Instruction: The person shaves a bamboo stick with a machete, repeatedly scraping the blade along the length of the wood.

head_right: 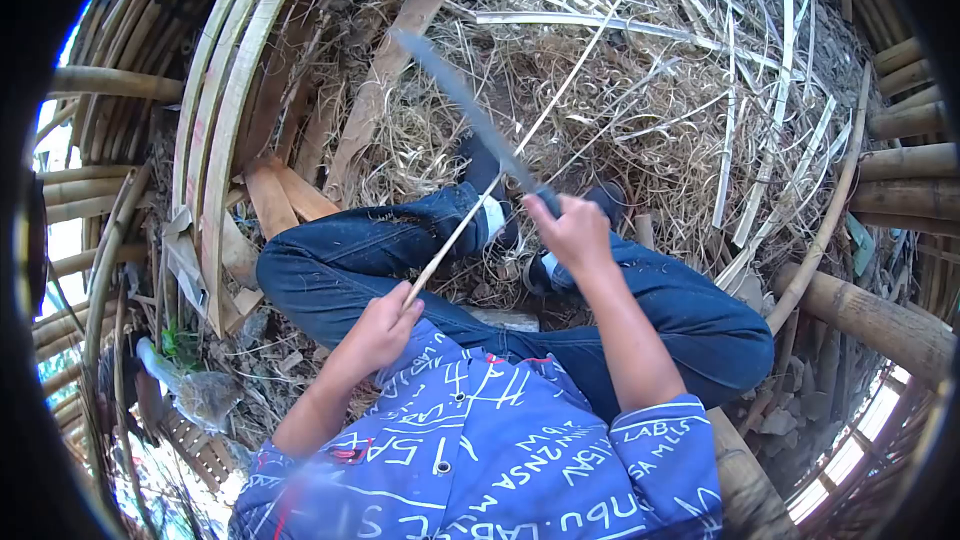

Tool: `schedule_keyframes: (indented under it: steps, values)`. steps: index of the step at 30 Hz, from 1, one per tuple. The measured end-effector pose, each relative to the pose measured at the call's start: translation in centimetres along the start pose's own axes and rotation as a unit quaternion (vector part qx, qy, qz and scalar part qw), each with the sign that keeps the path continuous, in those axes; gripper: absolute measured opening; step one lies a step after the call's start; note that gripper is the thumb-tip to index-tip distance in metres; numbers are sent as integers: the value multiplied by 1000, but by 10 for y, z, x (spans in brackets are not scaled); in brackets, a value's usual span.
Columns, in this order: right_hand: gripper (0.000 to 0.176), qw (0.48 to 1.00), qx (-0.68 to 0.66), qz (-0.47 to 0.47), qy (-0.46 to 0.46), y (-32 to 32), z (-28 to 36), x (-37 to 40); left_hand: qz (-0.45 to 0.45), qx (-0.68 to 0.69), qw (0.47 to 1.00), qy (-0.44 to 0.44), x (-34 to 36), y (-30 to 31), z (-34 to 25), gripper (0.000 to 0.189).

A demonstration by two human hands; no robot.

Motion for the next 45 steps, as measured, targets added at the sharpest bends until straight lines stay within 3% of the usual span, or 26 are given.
schedule_keyframes:
  steps: [5,9,11,14,19,28,29,31,34,35,37,41,43,45]
  values:
    - [67,988,83,13,129,-13,14,13,12,-6,1000,5,9,13,1,22]
    - [73,993,105,-43,-34,-6,-44,-47,14,-40,999,14,28,20,8,22]
    - [75,990,98,-16,-102,13,-66,-69,11,-43,999,7,29,18,8,22]
    - [73,976,188,-89,-57,17,-70,-79,37,-17,999,20,23,12,14,20]
    - [67,977,147,-153,-12,3,-54,-58,40,18,999,9,19,16,23,23]
    - [56,993,-60,81,61,-33,24,57,0,-21,1000,-11,6,23,13,25]
    - [58,991,-89,70,74,-38,25,61,-1,-21,1000,-12,7,23,11,25]
    - [58,990,-82,92,69,-31,28,59,-10,-32,999,6,12,21,5,23]
    - [63,988,48,29,141,-29,12,40,-16,-82,996,-9,13,23,-2,22]
    - [66,987,58,47,139,-26,7,33,-17,-81,997,-10,14,23,0,22]
    - [68,990,102,17,94,-21,-8,16,-6,-68,998,-18,15,23,5,22]
    - [70,990,47,32,-125,9,-70,-37,2,-49,999,-7,30,22,9,21]
    - [71,989,129,-24,-65,19,-70,-43,5,-78,996,-42,28,13,10,21]
    - [70,991,113,-10,-78,21,-55,-38,-3,-78,997,-27,26,12,10,21]
Point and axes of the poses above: each hand's wrist, its own x-axis away from the middle knuckle, its own y-axis out of the back of the hand, z = x × y, the point moved 2 cm from there along -x, towards the middle knuckle, and after that the axes turned 12 degrees about x, right-handed, at the moved point
